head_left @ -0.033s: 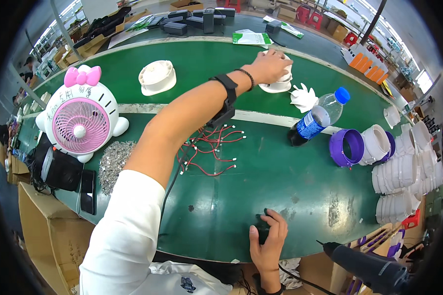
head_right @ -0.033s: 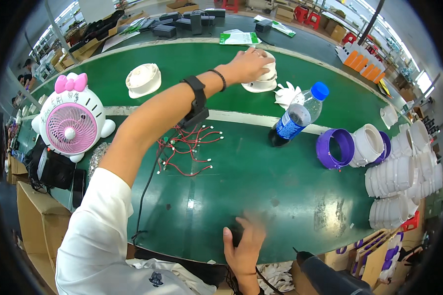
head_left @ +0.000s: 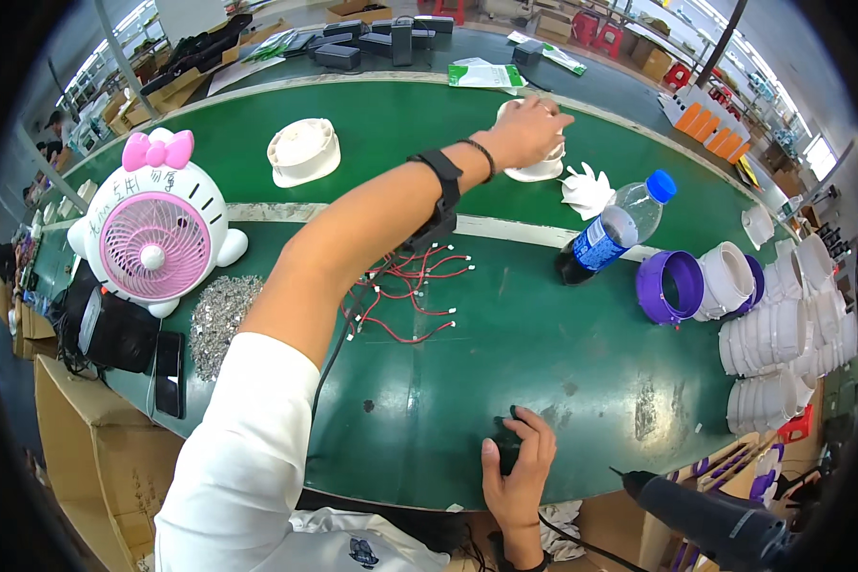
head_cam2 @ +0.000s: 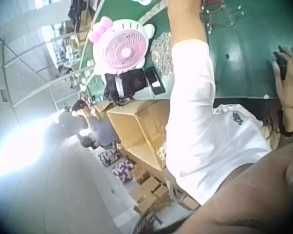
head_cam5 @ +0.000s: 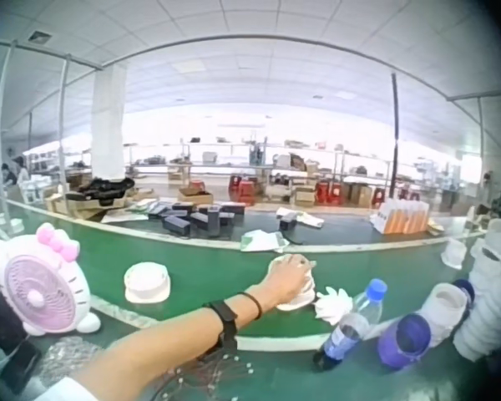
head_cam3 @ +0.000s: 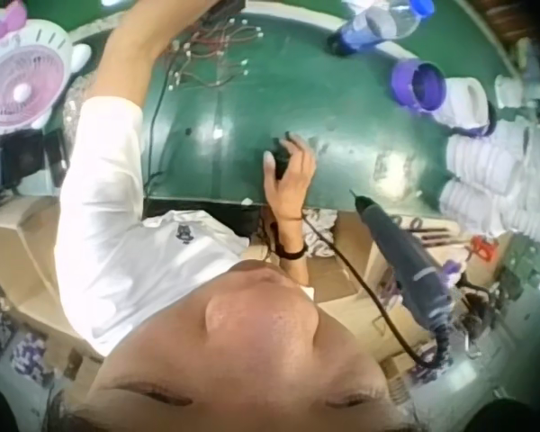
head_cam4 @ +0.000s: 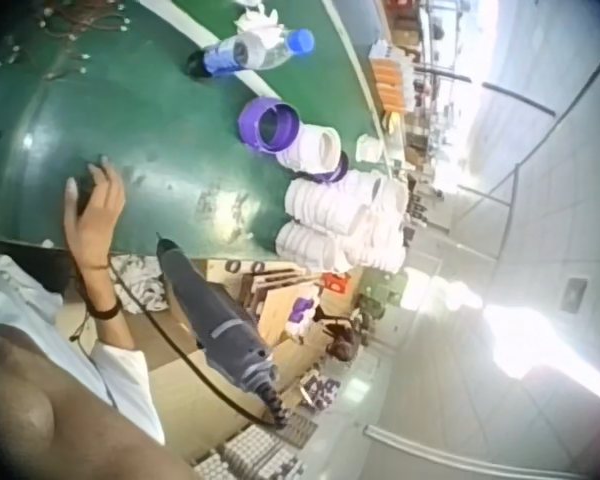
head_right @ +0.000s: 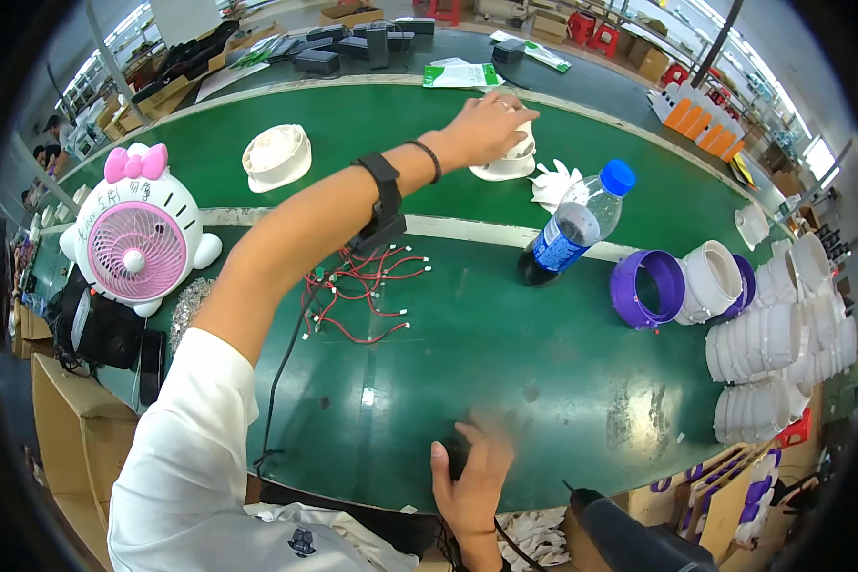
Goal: The person uses a handheld electric screwdriver to fasten small screws into white plastic circular housings. They repeatedly pick up a housing, align it, drive a screw, and place the finished unit into a stack on the table.
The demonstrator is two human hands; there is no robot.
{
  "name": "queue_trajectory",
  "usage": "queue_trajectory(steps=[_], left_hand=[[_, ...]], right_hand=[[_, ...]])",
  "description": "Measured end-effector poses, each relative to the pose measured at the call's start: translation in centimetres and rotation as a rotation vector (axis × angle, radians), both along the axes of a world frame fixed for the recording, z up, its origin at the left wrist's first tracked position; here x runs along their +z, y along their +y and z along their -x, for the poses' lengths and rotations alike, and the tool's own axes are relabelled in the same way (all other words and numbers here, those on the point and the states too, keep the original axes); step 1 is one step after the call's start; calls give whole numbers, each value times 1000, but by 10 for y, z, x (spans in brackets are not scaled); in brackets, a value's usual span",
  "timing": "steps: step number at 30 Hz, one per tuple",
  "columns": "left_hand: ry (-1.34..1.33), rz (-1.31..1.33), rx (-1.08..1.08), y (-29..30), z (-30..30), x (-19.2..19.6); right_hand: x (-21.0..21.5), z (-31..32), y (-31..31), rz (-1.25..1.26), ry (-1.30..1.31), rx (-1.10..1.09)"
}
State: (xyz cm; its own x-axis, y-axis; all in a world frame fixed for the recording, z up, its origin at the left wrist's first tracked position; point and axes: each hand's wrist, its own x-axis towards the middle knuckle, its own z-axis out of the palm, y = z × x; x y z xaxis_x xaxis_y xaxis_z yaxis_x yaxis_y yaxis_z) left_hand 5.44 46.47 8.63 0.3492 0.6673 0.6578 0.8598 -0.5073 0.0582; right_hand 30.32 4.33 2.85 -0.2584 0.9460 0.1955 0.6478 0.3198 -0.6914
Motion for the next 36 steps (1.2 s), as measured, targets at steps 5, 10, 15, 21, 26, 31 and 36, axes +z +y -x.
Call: queue_trajectory(steps=[5,10,15,21,26,31,36], left_hand=[[-1,169,-226,25,-36,-24],[-196,-246,195,30,-43,-24],[-328,432,298,34,13,-27],[-89,-1,-56,49,-9,-16],[195,326,8,49,-41,-16],[86,243,-42,50,-39,-30],[120,322,-61,50,-49,-24]], right_hand=[[2,6,1,-20,5,23],[-2,2,0,1,61,-21],[-6,2,0,11,5,-36],[2,8,3,15,-63,-31],[3,9,2,8,-46,-49],[17,9,4,-65,-48,-8],[7,10,3,-5,-43,-36]])
